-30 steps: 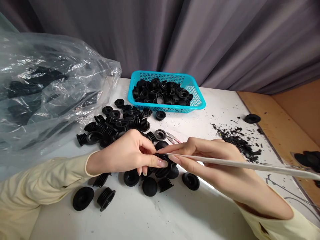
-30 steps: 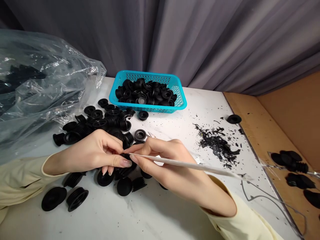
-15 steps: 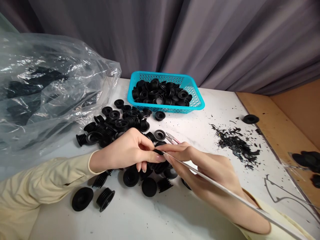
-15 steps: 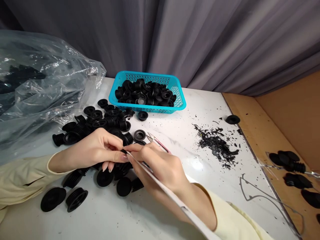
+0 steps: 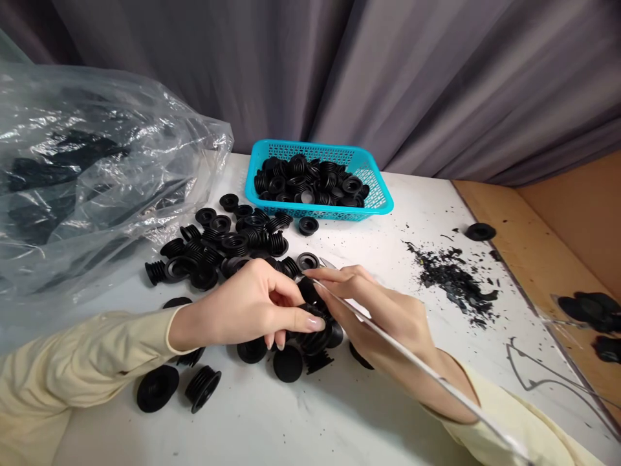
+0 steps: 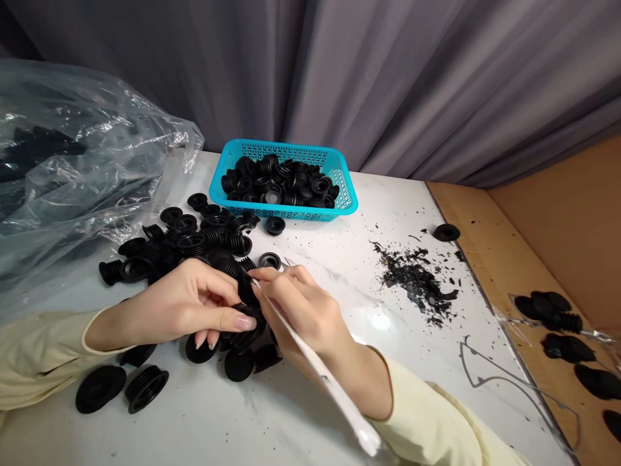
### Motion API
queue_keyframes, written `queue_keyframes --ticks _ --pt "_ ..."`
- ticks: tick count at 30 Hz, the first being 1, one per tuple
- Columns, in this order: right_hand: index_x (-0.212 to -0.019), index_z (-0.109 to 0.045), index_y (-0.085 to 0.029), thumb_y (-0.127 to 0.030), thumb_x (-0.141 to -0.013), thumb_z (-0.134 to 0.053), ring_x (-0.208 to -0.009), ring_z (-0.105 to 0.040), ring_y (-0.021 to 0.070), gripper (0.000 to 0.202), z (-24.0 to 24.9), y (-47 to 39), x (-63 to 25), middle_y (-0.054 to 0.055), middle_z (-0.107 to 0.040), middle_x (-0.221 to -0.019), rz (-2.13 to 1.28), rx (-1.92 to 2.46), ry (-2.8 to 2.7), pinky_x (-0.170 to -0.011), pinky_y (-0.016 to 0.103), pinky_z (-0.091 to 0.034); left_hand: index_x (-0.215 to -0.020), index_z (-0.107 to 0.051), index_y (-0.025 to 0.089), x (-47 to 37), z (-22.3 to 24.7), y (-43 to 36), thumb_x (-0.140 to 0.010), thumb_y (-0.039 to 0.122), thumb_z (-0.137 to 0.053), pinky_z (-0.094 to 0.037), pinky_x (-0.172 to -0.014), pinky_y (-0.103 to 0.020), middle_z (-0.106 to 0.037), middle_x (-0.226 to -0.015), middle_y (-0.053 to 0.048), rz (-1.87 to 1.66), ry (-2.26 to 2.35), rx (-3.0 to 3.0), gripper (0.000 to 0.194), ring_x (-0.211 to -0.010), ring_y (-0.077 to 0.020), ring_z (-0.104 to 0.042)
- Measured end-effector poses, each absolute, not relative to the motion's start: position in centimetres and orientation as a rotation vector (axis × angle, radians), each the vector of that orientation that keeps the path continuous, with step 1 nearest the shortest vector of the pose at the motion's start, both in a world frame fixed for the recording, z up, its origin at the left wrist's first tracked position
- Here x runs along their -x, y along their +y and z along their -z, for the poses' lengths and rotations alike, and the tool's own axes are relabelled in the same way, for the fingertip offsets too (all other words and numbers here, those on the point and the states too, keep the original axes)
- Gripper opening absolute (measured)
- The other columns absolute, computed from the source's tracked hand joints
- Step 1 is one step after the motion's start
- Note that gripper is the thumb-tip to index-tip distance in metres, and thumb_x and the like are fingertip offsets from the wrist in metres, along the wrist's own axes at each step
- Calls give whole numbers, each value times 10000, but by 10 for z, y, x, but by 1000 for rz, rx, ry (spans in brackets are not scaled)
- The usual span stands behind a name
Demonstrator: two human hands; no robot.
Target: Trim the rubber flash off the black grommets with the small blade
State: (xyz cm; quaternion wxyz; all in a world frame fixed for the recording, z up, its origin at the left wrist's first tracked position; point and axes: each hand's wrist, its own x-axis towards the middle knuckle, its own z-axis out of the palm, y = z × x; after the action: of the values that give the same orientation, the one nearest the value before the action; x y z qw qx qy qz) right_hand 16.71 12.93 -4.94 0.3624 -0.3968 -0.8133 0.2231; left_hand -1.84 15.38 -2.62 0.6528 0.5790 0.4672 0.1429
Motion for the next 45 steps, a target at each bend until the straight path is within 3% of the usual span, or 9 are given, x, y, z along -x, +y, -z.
queue_keyframes --ticks 4,8,17,32,39,45 --pt "-823 -584 -242 -118 -898 -555 -729 -678 150 148 32 131 -174 9 -712 -1003 -826 1094 -1986 -586 241 -519 -527 -629 130 18 22 153 -725 172 -674 -390 -358 -127 -509 -437 42 -396 1038 -1293 208 -396 -66 -503" --pt "-712 -564 -233 -203 -902 -595 -728 -694 167 194 21 134 -181 -2 -727 -973 -1073 1033 -1913 -545 239 -507 -535 -647 134 17 18 153 -712 158 -681 -392 -351 -127 -533 -456 37 -421 1038 -1266 181 -398 -68 -500" --pt "-653 -552 -221 -241 -891 -623 -953 -677 188 249 16 134 -183 -1 -730 -981 -1332 1046 -1806 -692 222 -539 -536 -614 122 19 16 153 -717 204 -689 -386 -352 -114 -501 -436 46 -420 1064 -1294 213 -405 -63 -495" --pt "-666 -561 -206 -198 -888 -611 -756 -706 150 228 20 134 -184 1 -734 -964 -1203 1008 -1862 -586 195 -522 -573 -634 110 18 17 153 -697 194 -706 -389 -352 -97 -512 -462 51 -410 1058 -1273 166 -417 -55 -499" --pt "-812 -605 -223 -91 -863 -588 -591 -653 105 142 25 124 -177 -1 -727 -979 -843 987 -2041 -560 206 -534 -577 -629 107 19 21 154 -705 209 -682 -380 -345 -104 -495 -465 45 -413 1069 -1301 172 -408 -61 -497" --pt "-994 -599 -227 -19 -874 -561 -842 -666 133 243 30 115 -169 18 -699 -1014 -563 1013 -2149 -769 217 -529 -565 -604 112 19 29 154 -716 259 -660 -380 -346 -124 -503 -494 30 -423 1101 -1352 217 -414 -77 -516"
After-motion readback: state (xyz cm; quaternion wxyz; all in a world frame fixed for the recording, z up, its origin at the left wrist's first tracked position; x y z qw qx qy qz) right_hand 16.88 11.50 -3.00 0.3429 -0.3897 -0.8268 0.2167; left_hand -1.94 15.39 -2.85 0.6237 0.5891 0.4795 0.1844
